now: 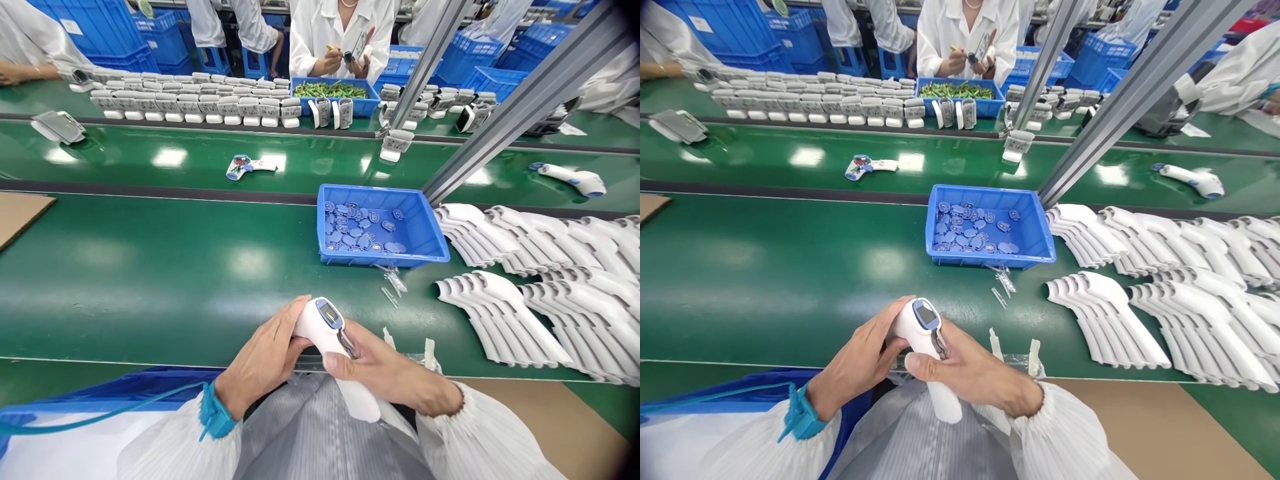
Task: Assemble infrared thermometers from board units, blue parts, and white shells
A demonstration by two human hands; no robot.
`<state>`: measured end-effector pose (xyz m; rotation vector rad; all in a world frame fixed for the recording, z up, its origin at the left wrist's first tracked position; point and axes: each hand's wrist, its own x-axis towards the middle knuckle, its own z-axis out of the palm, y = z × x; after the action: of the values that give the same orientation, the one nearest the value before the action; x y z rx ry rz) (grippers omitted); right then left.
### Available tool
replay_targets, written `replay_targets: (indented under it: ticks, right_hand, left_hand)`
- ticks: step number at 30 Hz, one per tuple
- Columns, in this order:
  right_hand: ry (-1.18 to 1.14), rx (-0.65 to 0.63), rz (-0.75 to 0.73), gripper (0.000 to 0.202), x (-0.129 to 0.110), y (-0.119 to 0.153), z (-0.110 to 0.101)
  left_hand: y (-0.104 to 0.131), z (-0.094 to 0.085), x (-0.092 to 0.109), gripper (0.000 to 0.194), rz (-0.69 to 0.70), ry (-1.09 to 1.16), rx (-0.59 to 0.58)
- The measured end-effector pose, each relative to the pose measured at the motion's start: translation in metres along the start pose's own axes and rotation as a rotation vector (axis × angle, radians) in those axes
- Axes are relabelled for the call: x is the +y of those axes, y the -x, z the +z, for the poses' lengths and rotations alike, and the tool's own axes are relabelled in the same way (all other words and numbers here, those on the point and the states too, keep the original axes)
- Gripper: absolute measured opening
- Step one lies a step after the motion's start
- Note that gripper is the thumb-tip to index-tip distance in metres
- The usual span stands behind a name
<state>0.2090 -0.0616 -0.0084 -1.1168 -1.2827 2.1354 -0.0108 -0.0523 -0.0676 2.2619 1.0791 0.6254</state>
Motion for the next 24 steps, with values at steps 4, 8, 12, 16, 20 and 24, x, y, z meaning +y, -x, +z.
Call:
replay_targets:
  ticks: [4,8,12,16,20,24]
  right_hand:
    - [0.026,0.051,0.037,0.063,-0.004,0.002,0.004]
    - [0.228,-0.004,-0.067,0.052,0.003,0.002,-0.005]
    - [0.442,0.141,-0.195,0.042,0.009,-0.001,-0.010]
    - [0.463,0.323,-0.340,0.040,0.002,-0.007,-0.009]
    - [0.412,0.304,-0.251,0.037,-0.007,-0.012,-0.015]
    - [0.223,0.232,0.012,0.050,-0.003,-0.013,-0.015]
  left_hand:
    - [0.000,0.002,0.001,0.053,-0.001,-0.039,0.026]
    - [-0.011,-0.015,0.009,0.047,-0.086,0.203,-0.109]
    - [-0.030,-0.036,0.021,0.034,-0.294,0.328,-0.167]
    - [-0.039,-0.042,0.031,0.034,-0.310,0.353,-0.041]
    - [-0.044,-0.044,0.031,0.039,-0.363,0.377,-0.036]
    - [-0.083,-0.060,-0.001,0.034,-0.320,0.331,-0.102]
